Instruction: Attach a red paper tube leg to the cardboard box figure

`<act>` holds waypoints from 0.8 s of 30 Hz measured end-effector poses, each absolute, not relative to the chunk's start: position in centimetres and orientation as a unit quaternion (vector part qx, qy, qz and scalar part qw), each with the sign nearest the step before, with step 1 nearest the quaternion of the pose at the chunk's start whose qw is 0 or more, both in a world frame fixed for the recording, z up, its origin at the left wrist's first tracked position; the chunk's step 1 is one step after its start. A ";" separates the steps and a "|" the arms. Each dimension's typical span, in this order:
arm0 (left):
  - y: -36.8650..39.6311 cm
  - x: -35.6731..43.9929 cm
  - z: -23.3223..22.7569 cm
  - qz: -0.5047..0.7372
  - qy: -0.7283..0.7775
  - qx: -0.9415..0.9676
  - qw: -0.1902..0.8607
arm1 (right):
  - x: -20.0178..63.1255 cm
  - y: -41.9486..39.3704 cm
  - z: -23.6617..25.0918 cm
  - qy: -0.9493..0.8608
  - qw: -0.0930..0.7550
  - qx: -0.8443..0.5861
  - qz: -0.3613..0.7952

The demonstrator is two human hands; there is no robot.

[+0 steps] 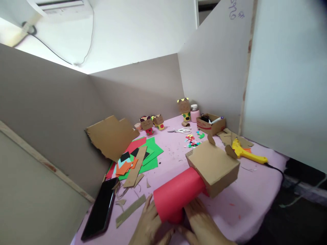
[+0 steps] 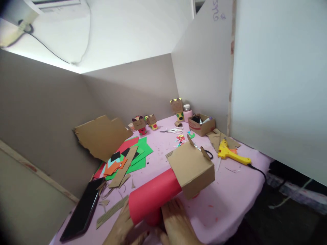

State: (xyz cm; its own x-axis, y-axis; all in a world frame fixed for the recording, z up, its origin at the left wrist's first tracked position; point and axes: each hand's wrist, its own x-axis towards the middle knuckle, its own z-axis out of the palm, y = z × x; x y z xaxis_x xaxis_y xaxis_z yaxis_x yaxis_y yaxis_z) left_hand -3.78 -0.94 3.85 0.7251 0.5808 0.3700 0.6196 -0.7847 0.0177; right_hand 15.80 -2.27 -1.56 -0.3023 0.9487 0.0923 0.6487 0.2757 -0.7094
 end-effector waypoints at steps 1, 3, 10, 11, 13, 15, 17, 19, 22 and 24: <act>-0.9 -3.8 3.8 -0.184 -0.321 -0.928 0.054 | 15.8 -2.3 -1.4 -0.756 0.257 -0.529 0.288; -0.9 -4.0 3.7 -0.194 -0.311 -0.929 0.054 | 15.8 -2.4 -1.1 -0.758 0.245 -0.530 0.292; -0.7 -4.1 3.5 -0.169 -0.316 -0.934 0.011 | 15.9 -2.5 -0.7 -0.756 0.237 -0.535 0.294; -0.7 -4.0 3.5 -0.163 -0.320 -0.933 0.006 | 15.9 -2.5 -0.8 -0.756 0.237 -0.535 0.294; -0.8 -3.8 3.6 -0.156 -0.325 -0.933 0.000 | 15.9 -2.6 -0.8 -0.756 0.238 -0.535 0.293; -0.8 -3.7 3.8 -0.152 -0.326 -0.933 -0.002 | 15.9 -2.6 -0.9 -0.755 0.240 -0.535 0.293; -0.8 -3.7 3.9 -0.152 -0.325 -0.934 0.002 | 15.9 -2.6 -0.9 -0.756 0.244 -0.534 0.290; -0.8 -3.8 4.0 -0.149 -0.323 -0.935 0.008 | 15.9 -2.7 -1.0 -0.756 0.248 -0.534 0.287; -0.7 -3.9 4.0 -0.152 -0.310 -0.939 0.019 | 15.9 -2.7 -1.1 -0.755 0.251 -0.535 0.284; -0.6 -3.8 4.1 -0.149 -0.306 -0.940 0.026 | 15.9 -2.6 -1.2 -0.758 0.251 -0.532 0.283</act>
State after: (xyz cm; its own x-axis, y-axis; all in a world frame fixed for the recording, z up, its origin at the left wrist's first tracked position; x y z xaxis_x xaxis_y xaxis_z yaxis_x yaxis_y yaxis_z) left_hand -3.82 -0.60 4.13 0.7680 0.5677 0.2965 0.5835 -0.8111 0.0415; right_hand 15.91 -2.62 -1.16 -0.3079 0.9481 0.0798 0.6636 0.2741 -0.6960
